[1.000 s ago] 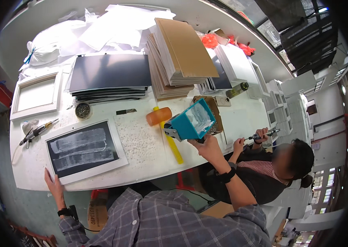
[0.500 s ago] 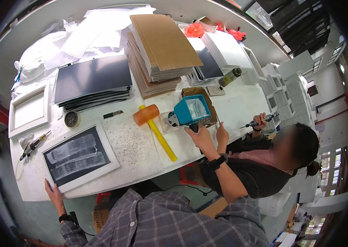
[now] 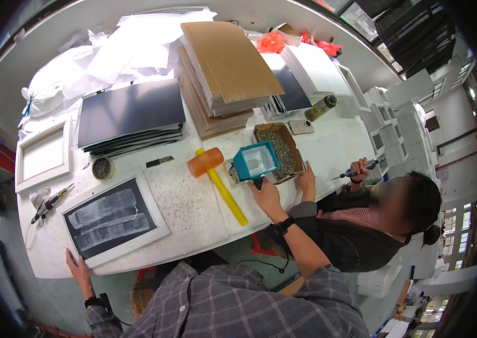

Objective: The person uses a pneumatic screwdriver to fasten screws into a white rectangular frame on a workbench. They then move to the floor to inspect the frame and handle stacks of white panels. Returning to the bench, the person applies a white substance to a black panel and places it into the frame.

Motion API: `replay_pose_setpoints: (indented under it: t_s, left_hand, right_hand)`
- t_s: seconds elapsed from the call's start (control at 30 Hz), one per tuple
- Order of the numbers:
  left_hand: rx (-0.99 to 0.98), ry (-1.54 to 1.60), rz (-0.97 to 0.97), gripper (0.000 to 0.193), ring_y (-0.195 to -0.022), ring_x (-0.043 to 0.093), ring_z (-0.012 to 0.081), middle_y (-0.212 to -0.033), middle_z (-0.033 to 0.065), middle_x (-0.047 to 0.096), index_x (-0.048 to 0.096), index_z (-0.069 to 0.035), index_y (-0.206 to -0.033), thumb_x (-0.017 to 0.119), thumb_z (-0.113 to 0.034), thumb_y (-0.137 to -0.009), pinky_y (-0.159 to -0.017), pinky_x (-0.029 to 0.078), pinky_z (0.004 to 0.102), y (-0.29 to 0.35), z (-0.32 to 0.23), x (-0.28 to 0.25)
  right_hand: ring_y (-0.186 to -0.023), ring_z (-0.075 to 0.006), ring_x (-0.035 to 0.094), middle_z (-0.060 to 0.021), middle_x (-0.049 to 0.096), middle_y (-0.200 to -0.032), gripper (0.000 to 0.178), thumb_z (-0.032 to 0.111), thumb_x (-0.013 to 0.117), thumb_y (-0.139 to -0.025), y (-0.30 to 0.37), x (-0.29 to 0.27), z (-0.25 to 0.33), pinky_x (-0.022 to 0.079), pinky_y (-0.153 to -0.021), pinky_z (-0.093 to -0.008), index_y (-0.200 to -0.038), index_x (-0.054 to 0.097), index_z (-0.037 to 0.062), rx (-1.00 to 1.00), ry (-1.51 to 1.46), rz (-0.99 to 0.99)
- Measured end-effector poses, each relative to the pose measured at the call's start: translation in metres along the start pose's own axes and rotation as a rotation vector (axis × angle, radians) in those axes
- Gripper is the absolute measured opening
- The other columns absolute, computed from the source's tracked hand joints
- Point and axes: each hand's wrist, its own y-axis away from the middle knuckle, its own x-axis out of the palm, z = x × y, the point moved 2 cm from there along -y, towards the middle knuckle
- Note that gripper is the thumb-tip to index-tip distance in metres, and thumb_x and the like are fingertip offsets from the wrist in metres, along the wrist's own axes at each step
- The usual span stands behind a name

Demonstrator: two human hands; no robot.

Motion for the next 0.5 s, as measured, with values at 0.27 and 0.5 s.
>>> replay_pose_setpoints:
  t_s: [0.27, 0.5]
  left_hand:
    - [-0.083, 0.105, 0.093, 0.023, -0.104, 0.067, 0.0253, -0.114, 0.0157, 0.071, 0.067, 0.003, -0.12, 0.062, -0.013, -0.104, -0.091, 0.05, 0.0327, 0.016, -0.257, 0.033]
    - [0.22, 0.707, 0.779, 0.053, -0.115, 0.069, 0.0279, -0.131, 0.0247, 0.068, 0.051, 0.004, -0.144, 0.06, -0.033, -0.107, -0.099, 0.054, 0.0374, -0.007, -0.545, 0.257]
  right_hand:
    - [-0.096, -0.0384, 0.073, -0.0238, 0.074, -0.108, 0.064, 0.049, 0.075, -0.092, -0.006, -0.14, 0.071, 0.057, -0.086, -0.0446, -0.124, 0.068, -0.0061, 0.011, 0.139, 0.165]
    - [-0.079, -0.0206, 0.071, -0.0135, 0.071, -0.096, 0.059, 0.049, 0.074, -0.095, -0.185, -0.185, 0.07, 0.059, -0.071, -0.0335, -0.112, 0.068, -0.0067, 0.06, -0.518, -0.212]
